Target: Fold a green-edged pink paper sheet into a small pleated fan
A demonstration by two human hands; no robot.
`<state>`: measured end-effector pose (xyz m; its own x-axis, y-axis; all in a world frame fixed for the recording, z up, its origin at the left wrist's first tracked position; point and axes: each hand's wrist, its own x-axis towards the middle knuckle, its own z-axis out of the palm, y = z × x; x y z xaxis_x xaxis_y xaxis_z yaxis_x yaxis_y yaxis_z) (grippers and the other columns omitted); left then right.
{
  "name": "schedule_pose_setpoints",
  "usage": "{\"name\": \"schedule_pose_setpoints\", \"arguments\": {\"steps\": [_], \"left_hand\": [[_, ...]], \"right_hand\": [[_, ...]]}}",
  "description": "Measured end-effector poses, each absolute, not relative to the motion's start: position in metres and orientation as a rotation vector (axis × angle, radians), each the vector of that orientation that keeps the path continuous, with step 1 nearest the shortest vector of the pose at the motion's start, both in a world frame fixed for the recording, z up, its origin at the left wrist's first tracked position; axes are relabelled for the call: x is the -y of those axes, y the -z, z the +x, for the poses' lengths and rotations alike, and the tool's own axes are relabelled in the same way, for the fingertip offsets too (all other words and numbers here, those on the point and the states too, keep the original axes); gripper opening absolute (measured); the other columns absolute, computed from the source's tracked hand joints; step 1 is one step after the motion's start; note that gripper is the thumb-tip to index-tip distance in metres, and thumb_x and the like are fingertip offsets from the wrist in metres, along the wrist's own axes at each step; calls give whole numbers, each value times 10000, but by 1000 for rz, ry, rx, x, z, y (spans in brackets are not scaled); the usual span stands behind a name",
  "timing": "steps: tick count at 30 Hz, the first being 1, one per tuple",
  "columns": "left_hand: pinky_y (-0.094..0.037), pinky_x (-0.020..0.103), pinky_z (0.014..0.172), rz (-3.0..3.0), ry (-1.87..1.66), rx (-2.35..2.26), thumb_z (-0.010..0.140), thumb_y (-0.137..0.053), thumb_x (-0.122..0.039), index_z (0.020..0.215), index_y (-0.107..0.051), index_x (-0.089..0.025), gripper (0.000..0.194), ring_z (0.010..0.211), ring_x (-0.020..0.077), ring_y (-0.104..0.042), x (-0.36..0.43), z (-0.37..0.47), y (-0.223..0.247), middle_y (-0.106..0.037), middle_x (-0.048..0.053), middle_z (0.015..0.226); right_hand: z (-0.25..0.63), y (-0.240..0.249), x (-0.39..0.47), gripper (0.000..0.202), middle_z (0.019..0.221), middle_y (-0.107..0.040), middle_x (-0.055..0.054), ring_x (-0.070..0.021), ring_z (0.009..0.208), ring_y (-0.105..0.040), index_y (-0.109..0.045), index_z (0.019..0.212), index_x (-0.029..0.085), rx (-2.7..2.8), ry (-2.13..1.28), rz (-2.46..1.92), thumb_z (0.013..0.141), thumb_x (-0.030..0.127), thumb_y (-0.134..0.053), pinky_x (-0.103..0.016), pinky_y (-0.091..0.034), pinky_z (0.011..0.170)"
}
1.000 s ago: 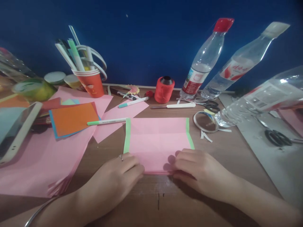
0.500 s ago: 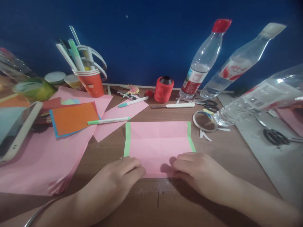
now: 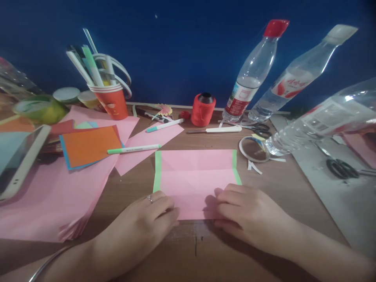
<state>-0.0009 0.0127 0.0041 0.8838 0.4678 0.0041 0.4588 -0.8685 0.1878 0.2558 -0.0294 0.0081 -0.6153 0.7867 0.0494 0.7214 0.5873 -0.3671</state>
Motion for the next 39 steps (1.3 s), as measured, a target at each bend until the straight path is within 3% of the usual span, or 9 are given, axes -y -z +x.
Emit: {"name": "schedule_pose_setpoints", "arguments": {"steps": [4,9,14,20,28,39], "left_hand": [[-425,323,596,2920,-151,-690,847,-466,-88,875,-617,-187,182,666,168,-467,-12,-5,0,-526,5,735],[-452,334,691,2976,-274,-581,842,-462,-57,876,-609,-153,179,762,182,-500,-15,-7,2,-551,33,809],[-449,338,674,3045,-231,-563,862,-431,-77,835,-606,-146,190,743,187,-510,-19,-4,3,-562,40,792],[-434,281,656,2911,-369,-689,912,-366,-124,783,-582,-148,253,701,146,-520,-20,4,-3,-553,23,751],[-442,232,758,2534,-531,-796,891,-505,-261,948,-602,-197,129,826,127,-582,-14,4,-33,-633,4,894],[-467,212,686,2374,-943,-1024,809,-614,-287,855,-666,-259,75,802,124,-610,-15,7,-124,-672,-30,865]], "right_hand": [[256,-8,30,184,773,-601,-28,-156,734,-509,-581,723,177,2675,-219,-1143,887,193,-500,-288,-393,678],[254,-8,32,180,731,-597,-37,-184,758,-511,-612,763,161,2798,63,-1058,849,72,-481,-352,-382,740],[249,-6,35,196,744,-596,-54,-190,755,-512,-623,791,145,2802,172,-1086,851,58,-458,-359,-377,736],[235,-3,35,142,805,-625,-59,-192,807,-535,-615,959,140,2588,95,-1188,890,180,-497,-336,-380,749],[226,-26,34,137,800,-654,-41,-170,753,-564,-626,884,162,2383,-92,-1228,888,270,-542,-292,-378,694],[226,-121,30,54,721,-648,40,-126,642,-554,-616,780,231,2104,-204,-1456,819,261,-595,-233,-360,554]]}}
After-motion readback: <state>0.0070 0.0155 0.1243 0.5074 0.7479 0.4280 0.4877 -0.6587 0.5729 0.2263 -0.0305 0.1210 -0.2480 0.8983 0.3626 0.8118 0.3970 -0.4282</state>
